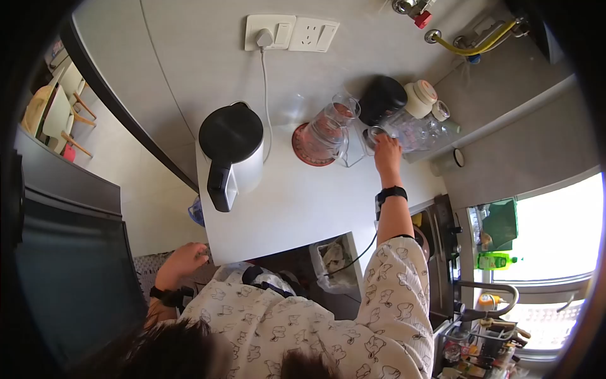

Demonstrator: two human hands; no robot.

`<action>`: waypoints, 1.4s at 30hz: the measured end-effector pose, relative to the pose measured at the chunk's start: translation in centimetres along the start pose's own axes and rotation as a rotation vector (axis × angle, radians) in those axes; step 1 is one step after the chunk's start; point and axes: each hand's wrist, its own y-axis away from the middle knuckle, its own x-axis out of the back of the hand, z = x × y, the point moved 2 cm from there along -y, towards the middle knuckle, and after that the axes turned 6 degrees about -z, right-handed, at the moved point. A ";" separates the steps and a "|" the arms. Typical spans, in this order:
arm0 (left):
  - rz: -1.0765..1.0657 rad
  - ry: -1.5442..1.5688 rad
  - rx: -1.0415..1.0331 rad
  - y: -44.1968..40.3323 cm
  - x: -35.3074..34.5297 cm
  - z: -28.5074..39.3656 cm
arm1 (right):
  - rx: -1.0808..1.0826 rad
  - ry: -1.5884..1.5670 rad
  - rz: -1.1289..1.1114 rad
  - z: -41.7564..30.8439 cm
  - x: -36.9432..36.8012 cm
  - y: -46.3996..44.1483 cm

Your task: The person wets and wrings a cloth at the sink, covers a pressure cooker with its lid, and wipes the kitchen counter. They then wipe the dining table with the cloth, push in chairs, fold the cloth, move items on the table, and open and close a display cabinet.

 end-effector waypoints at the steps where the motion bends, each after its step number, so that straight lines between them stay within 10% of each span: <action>1: -0.002 -0.003 0.000 -0.2 0.5 0.3 | -0.004 -0.001 0.000 0.2 0.2 -0.1; 5: 0.043 0.119 -0.015 -1.2 1.4 0.9 | -0.184 -0.420 0.151 1.1 2.4 0.1; 7: 0.054 0.110 -0.015 -1.9 1.2 0.3 | -0.655 -1.641 0.240 0.2 3.6 0.6; 8: 0.036 0.094 -0.024 -2.2 1.1 0.3 | -0.535 -1.805 0.153 -1.1 4.8 0.6; 17: 0.022 0.071 -0.102 -3.4 0.2 -0.3 | -0.378 -1.503 0.020 -8.5 4.4 -6.1; 26: -0.028 0.131 -0.059 -2.6 -0.5 -2.0 | -0.767 -1.325 -0.037 -8.4 0.8 -7.8; 42: -0.003 0.119 -0.052 -2.9 -0.9 -2.3 | -0.141 -0.365 0.196 -9.7 -0.4 -5.9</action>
